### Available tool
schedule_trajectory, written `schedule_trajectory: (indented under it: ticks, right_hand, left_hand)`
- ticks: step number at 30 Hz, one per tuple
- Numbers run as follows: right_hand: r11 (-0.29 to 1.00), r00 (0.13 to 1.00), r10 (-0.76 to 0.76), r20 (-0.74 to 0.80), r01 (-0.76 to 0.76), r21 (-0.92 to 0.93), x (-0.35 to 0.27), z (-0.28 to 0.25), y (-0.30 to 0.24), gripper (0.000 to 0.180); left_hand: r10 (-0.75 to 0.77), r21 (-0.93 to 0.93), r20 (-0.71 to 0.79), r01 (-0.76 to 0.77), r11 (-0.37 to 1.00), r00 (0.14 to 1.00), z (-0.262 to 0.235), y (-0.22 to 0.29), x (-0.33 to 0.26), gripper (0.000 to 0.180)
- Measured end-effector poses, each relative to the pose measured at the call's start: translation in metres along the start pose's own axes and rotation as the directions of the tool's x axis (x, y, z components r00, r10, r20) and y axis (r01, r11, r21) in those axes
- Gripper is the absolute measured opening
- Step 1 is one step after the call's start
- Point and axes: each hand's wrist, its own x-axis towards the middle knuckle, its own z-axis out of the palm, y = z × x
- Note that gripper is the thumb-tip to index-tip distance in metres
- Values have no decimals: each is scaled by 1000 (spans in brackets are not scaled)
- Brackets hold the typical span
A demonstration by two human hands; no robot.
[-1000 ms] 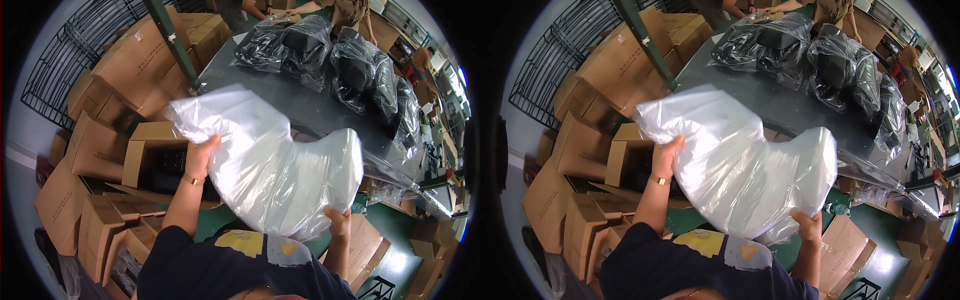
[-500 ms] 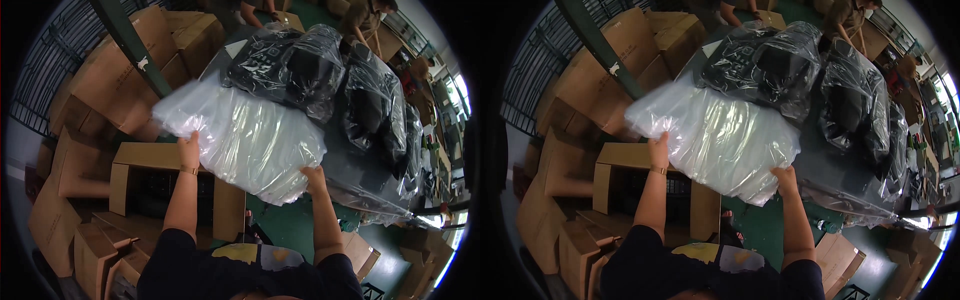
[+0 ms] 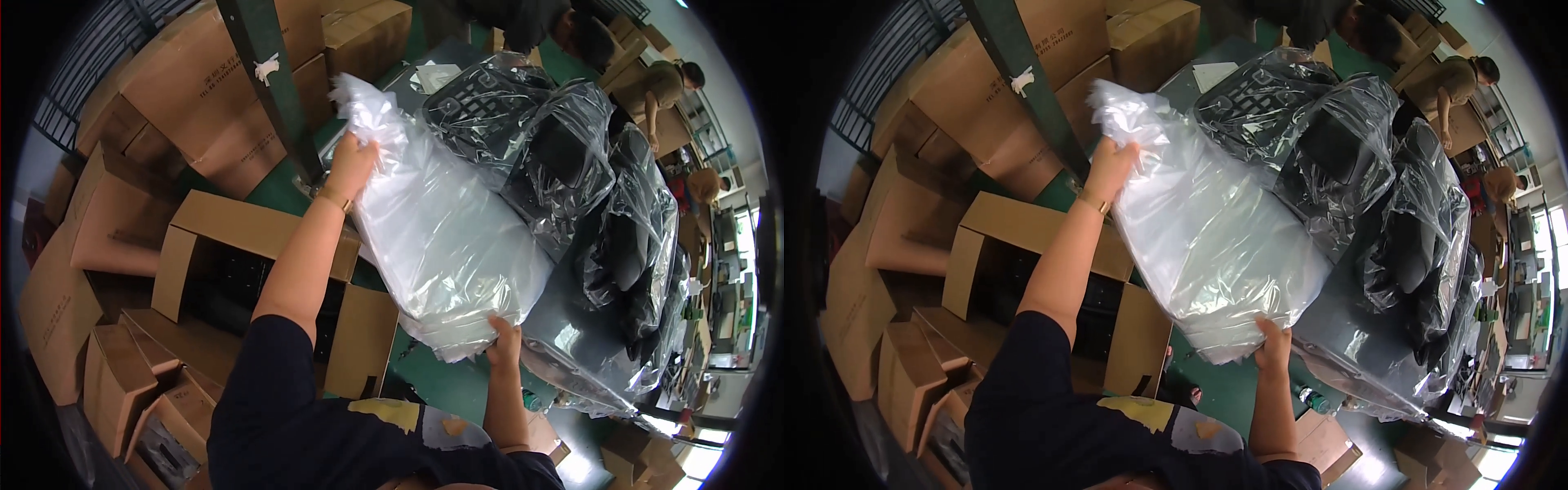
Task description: Bagging individual motorcycle seats and placing them on a table for further processing.
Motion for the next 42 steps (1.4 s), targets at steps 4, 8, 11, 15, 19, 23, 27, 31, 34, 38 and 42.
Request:
schedule_trajectory:
  ticks: [4, 8, 11, 15, 19, 23, 27, 31, 34, 38, 42]
  right_hand:
    - [1000, 999, -3, 41, 2, 14, -1, 21, 13, 49]
    - [994, 998, -50, 47, 54, -93, 6, 19, 21, 45]
    - [989, 998, -47, 34, 51, -138, 13, 9, 15, 45]
    - [990, 997, -41, 68, 50, -134, 14, 5, 3, 45]
    - [987, 996, -47, 75, 57, -147, 15, 10, 5, 47]
    - [984, 998, -21, 60, 32, -175, 12, 8, 16, 51]
    - [978, 998, -32, 61, 44, -205, 12, 11, 20, 54]
    - [963, 999, -45, -15, 39, -268, 7, 12, 5, 50]
    - [947, 999, -35, -3, 32, -319, 19, -5, 4, 48]
    - [919, 989, -121, 86, 144, -367, 17, 3, -5, 51]
    - [908, 995, -98, 37, 104, -407, 35, 5, -2, 51]
  left_hand:
    - [-15, 266, -202, 70, 961, 979, -31, -56, 11, 33]
    - [-122, 356, -258, 212, 910, 959, -26, -83, -13, 33]
    - [-170, 119, -303, 215, 969, 938, -21, -88, -23, 37]
    - [-249, -291, 60, 255, 922, 967, -8, -49, -7, 57]
    - [246, 28, -128, -244, 969, 961, 10, -43, 26, 69]
    - [-161, 443, -175, 224, 868, 971, -5, -58, 26, 57]
    - [168, 580, -476, 164, 798, 863, 15, -50, -17, 65]
    - [368, 692, -228, -116, 712, 901, 31, 14, -80, 77]
    - [301, 791, 22, -201, 577, 953, 32, -2, -82, 71]
    - [-12, 897, 41, -32, 441, 999, 22, -63, -60, 66]
    - [-161, 911, 29, 40, 411, 987, 24, -70, -48, 67]
